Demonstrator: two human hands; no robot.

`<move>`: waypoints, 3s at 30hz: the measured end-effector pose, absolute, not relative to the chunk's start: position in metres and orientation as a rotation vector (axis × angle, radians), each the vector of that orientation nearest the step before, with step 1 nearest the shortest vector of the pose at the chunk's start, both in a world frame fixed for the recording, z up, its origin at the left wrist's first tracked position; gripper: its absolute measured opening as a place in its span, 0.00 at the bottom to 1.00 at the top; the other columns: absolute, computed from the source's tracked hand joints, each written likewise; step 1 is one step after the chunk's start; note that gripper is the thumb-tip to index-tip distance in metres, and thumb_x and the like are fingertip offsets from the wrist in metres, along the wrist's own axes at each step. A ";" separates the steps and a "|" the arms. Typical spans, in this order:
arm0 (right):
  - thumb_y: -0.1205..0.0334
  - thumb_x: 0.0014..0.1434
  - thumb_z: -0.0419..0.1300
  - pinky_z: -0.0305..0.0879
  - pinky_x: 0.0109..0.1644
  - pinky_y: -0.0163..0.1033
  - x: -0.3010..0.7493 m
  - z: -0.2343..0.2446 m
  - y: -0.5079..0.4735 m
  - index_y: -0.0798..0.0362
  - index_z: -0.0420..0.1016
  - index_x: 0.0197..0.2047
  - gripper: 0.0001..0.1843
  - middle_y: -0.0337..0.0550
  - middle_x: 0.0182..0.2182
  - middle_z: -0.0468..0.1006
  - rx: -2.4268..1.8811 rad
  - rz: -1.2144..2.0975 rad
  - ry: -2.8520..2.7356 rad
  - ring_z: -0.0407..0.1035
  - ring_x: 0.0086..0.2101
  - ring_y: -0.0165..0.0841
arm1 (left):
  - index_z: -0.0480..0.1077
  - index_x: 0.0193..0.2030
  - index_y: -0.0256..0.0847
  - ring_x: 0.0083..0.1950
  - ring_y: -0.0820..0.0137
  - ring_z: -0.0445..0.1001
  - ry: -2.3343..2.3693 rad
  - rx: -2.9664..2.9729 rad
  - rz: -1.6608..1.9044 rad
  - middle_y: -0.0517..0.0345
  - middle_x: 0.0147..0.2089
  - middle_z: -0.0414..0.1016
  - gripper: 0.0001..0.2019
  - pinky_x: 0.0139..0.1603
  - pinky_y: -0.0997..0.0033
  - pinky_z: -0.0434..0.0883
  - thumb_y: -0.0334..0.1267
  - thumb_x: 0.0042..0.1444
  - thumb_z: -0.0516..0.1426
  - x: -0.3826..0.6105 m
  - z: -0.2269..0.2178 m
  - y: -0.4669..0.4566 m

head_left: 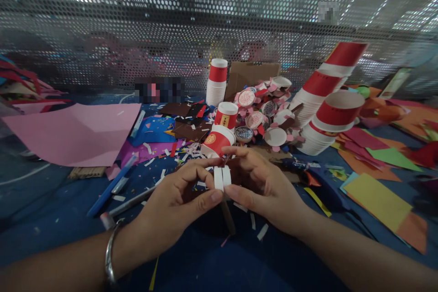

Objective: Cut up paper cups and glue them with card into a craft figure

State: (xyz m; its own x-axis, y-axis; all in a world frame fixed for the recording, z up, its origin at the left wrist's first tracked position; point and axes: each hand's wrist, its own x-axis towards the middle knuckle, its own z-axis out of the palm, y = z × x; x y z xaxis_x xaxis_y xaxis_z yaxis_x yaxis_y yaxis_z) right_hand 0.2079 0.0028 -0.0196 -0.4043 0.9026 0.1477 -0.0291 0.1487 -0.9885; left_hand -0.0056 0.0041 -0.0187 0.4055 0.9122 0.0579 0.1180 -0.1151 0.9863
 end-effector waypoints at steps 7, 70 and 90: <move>0.62 0.62 0.68 0.75 0.55 0.45 0.206 -0.022 0.002 0.51 0.59 0.67 0.35 0.50 0.54 0.77 -0.808 1.393 -1.617 0.76 0.50 0.36 | 0.72 0.34 0.44 0.67 0.57 0.71 1.019 1.770 0.998 0.52 0.63 0.72 0.06 0.63 0.54 0.70 0.36 0.58 0.65 -0.005 -0.021 -0.002; 0.55 0.66 0.64 0.75 0.39 0.41 0.195 -0.029 -0.009 0.47 0.68 0.48 0.11 0.43 0.41 0.81 -1.035 1.158 -1.738 0.78 0.38 0.35 | 0.71 0.29 0.40 0.32 0.73 0.70 0.845 0.938 1.207 0.61 0.32 0.75 0.10 0.34 0.74 0.70 0.37 0.55 0.68 0.005 -0.017 0.006; 0.57 0.67 0.63 0.70 0.33 0.38 0.196 -0.029 -0.009 0.48 0.69 0.44 0.07 0.38 0.34 0.75 -1.024 1.176 -1.686 0.72 0.31 0.30 | 0.67 0.31 0.41 0.40 0.71 0.72 0.874 1.272 1.227 0.57 0.47 0.75 0.12 0.39 0.72 0.71 0.39 0.61 0.65 -0.002 -0.024 0.005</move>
